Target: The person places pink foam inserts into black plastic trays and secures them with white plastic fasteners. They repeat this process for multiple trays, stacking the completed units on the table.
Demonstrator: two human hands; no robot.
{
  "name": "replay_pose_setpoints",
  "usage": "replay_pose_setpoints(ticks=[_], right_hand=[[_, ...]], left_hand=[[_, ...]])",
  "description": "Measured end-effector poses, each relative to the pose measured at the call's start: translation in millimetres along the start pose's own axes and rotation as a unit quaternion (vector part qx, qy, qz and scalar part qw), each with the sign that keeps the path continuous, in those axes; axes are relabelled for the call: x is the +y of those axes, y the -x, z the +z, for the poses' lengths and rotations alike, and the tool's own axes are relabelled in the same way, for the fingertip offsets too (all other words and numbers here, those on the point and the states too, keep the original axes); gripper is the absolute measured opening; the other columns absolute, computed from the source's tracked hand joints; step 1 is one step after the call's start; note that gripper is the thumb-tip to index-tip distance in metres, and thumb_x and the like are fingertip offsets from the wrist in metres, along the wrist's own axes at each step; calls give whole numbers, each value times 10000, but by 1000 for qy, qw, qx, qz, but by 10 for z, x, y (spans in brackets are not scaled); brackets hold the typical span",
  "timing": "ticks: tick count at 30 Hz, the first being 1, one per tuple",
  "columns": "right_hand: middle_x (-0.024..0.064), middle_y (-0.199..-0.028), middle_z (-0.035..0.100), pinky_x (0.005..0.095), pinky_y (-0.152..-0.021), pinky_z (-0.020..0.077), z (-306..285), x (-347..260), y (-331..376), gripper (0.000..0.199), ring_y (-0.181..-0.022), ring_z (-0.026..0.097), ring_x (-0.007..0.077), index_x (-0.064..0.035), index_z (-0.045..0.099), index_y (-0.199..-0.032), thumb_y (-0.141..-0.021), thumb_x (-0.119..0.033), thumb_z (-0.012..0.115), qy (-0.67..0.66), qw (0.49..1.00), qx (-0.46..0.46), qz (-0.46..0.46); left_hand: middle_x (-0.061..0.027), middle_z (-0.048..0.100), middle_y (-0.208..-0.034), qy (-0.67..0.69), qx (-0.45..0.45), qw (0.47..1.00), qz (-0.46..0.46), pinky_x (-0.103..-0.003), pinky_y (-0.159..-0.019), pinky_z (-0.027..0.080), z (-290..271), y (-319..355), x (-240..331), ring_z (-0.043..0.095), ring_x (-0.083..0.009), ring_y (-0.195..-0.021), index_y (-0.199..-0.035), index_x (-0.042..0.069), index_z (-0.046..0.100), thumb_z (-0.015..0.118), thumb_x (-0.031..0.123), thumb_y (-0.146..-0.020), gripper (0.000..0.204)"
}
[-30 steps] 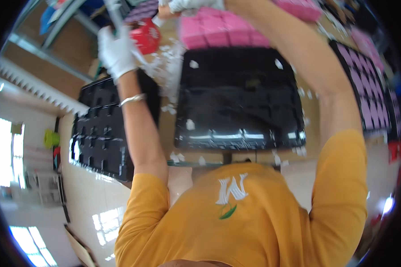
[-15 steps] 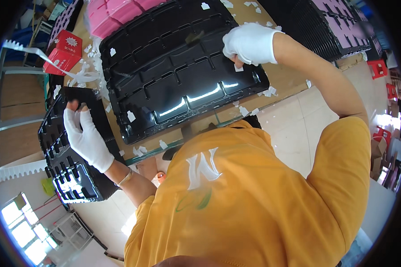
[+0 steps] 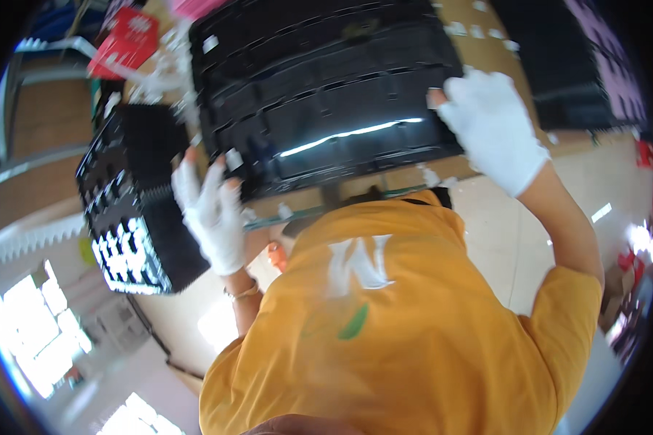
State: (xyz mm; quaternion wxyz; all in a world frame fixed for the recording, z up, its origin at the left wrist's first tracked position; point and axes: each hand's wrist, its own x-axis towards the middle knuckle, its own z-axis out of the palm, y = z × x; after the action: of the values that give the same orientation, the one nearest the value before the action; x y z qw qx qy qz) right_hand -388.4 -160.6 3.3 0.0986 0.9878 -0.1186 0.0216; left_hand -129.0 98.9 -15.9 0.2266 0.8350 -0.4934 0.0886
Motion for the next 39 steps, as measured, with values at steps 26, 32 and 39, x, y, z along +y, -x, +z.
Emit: replay_pose_setpoints(ticks=[26, 32, 39], right_hand=[[52, -859, 504, 319, -739, 450, 69, -24, -11, 612, -832, 528, 197, -91, 486, -1364, -784, 17, 648, 128, 982, -138, 8], [86, -868, 521, 367, -751, 440, 163, 70, 51, 589, -815, 515, 253, -83, 546, -1283, -716, 51, 628, 6, 1000, 0, 4], [97, -879, 528, 381, -765, 442, 99, 81, 84, 518, -813, 513, 274, -94, 589, -1196, -710, 84, 599, -48, 998, 35, 34]], left_hand=[[-172, 534, -1332, -93, -129, 986, 55, -523, -1041, 345, -216, -24, -164, 471, -458, -1211, -992, 89, 742, 686, 257, -803, 259], [-169, 540, -1333, 10, -51, 998, -19, -387, -1037, 398, -50, -282, -199, 470, -365, -1264, -923, 20, 722, 766, 106, -697, 246], [-154, 516, -1372, -19, -106, 994, -30, -405, -1054, 392, 29, -407, -208, 432, -355, -1303, -913, 19, 722, 761, 87, -703, 225]])
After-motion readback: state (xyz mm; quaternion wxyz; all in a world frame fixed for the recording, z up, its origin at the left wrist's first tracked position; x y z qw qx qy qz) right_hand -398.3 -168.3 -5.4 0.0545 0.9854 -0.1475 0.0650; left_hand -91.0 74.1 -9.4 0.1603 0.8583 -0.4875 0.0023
